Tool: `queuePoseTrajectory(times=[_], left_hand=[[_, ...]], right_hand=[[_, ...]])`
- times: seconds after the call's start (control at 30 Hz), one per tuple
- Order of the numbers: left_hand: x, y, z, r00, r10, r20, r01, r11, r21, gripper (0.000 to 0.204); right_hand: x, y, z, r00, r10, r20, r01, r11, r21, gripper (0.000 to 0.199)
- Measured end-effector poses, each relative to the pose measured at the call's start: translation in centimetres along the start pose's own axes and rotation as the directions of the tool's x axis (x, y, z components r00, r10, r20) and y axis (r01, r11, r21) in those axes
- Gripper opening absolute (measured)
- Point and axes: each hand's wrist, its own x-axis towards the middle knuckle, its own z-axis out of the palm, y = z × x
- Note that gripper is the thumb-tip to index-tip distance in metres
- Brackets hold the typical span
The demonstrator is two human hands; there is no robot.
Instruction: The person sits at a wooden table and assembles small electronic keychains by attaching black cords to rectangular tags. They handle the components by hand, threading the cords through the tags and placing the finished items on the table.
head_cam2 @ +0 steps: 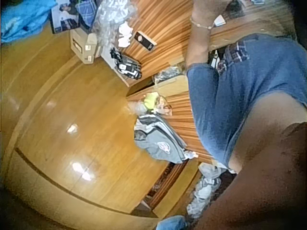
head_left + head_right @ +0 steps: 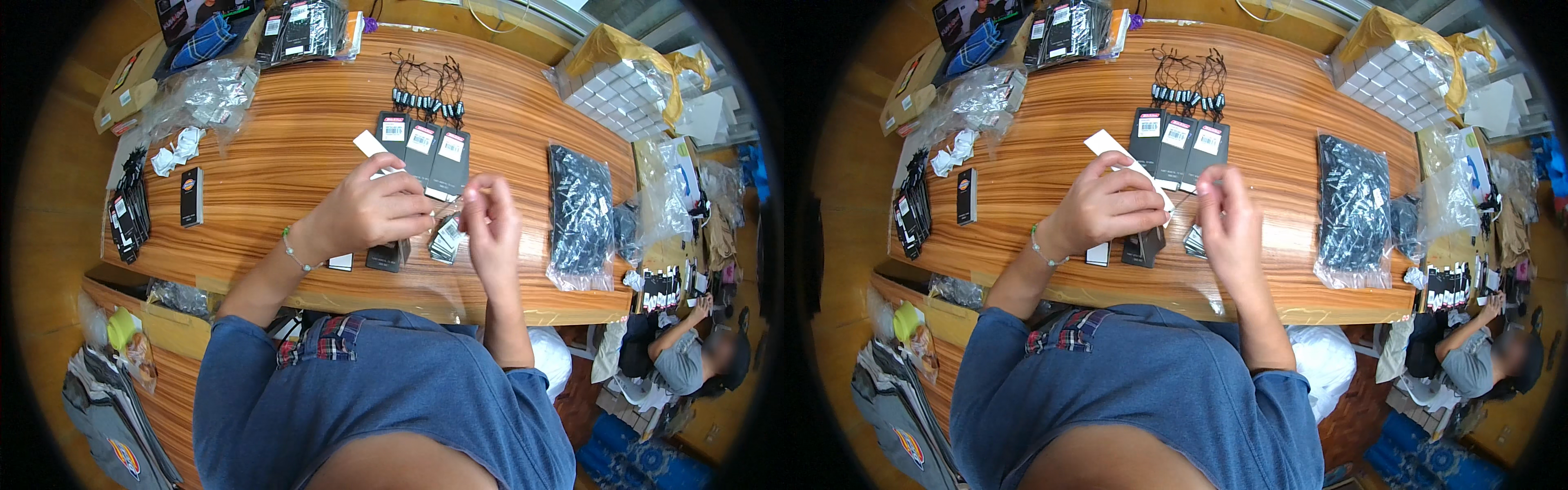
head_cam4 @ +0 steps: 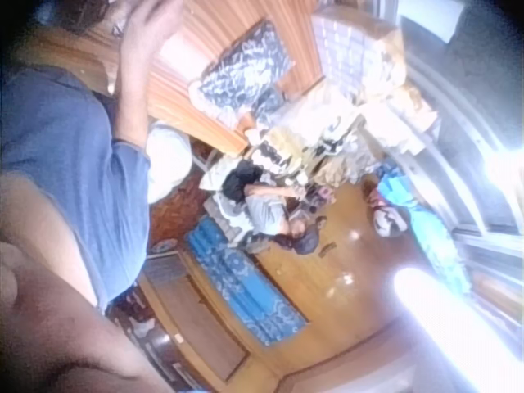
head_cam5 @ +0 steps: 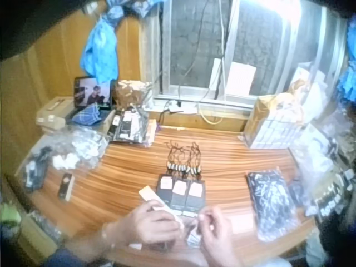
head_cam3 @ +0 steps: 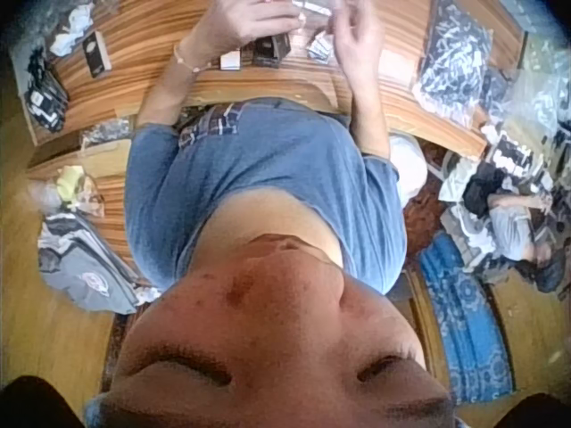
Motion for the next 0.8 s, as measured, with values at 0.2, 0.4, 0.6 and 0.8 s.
queuePoseTrajectory(times=[0.2,0.4,0.6,0.8], left_hand=[[-1.4,-1.3,1.4,0.976,-0.207,0.073,0.217,0.862,-0.457,0.01],[-1.0,0.5,1.7,0.841,-0.519,0.153,0.39,0.386,-0.836,0.005],[-0.4,1.3,2.0,0.832,-0.54,0.125,0.386,0.401,-0.831,0.017],[0.2,1.7,2.0,0.782,-0.618,0.079,0.389,0.386,-0.836,0.021]], right_hand=[[1.2,-1.0,-1.7,0.935,-0.32,-0.15,0.354,0.84,0.412,0.007],[3.0,-1.3,-0.9,0.966,-0.24,-0.093,0.202,0.484,0.851,0.01],[3.2,-1.0,-0.6,0.983,-0.162,-0.081,0.13,0.319,0.939,0.01],[2.8,-1.2,-1.4,0.976,-0.208,-0.066,0.14,0.367,0.919,0.007]])
